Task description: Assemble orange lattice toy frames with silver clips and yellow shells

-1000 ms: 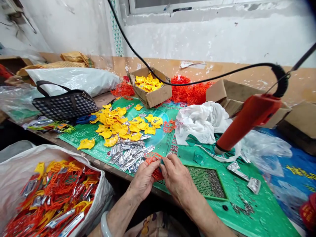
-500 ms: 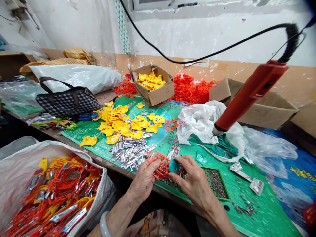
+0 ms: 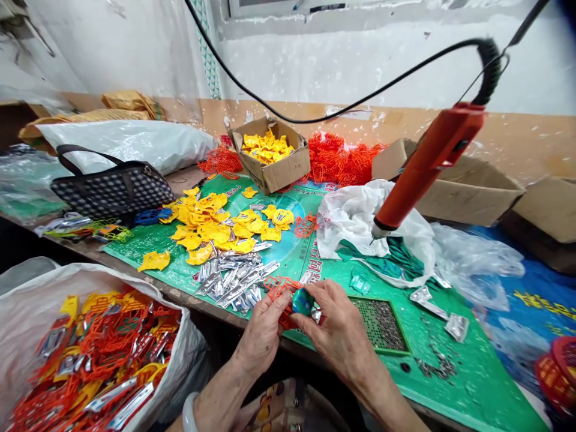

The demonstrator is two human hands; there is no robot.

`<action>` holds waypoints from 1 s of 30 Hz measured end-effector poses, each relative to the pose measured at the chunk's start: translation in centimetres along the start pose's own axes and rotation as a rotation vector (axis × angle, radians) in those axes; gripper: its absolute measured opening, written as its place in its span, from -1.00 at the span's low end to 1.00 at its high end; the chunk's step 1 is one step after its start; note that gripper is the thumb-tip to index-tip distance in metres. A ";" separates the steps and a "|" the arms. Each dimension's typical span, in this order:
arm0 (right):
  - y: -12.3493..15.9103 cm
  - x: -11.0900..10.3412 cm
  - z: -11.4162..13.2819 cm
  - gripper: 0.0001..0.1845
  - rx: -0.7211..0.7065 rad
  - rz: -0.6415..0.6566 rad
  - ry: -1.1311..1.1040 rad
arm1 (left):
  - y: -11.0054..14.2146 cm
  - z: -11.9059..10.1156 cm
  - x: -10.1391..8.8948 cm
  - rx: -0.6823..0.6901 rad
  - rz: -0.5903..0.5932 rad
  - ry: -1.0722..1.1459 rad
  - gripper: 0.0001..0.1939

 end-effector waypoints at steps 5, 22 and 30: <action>0.3 0.1 0.2 -0.60 0.001 -0.032 0.012 | 0.1 -0.1 0.4 0.008 0.006 -0.015 -0.71; 0.3 0.1 0.4 -0.64 0.025 -0.115 -0.028 | 0.3 -0.4 -0.2 0.025 -0.045 0.046 -0.71; 1.0 1.4 0.6 -0.69 0.047 -0.120 -0.001 | 0.2 -0.4 0.3 0.091 -0.011 -0.152 -0.74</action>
Point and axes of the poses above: each hand's wrist, its own y-axis away from the middle knuckle, its own x-axis out of the palm, z = x × y, the point moved 4 cm from there along -y, towards the middle knuckle, and after that the axes turned 1 degree about -x, right-handed, at the moved point
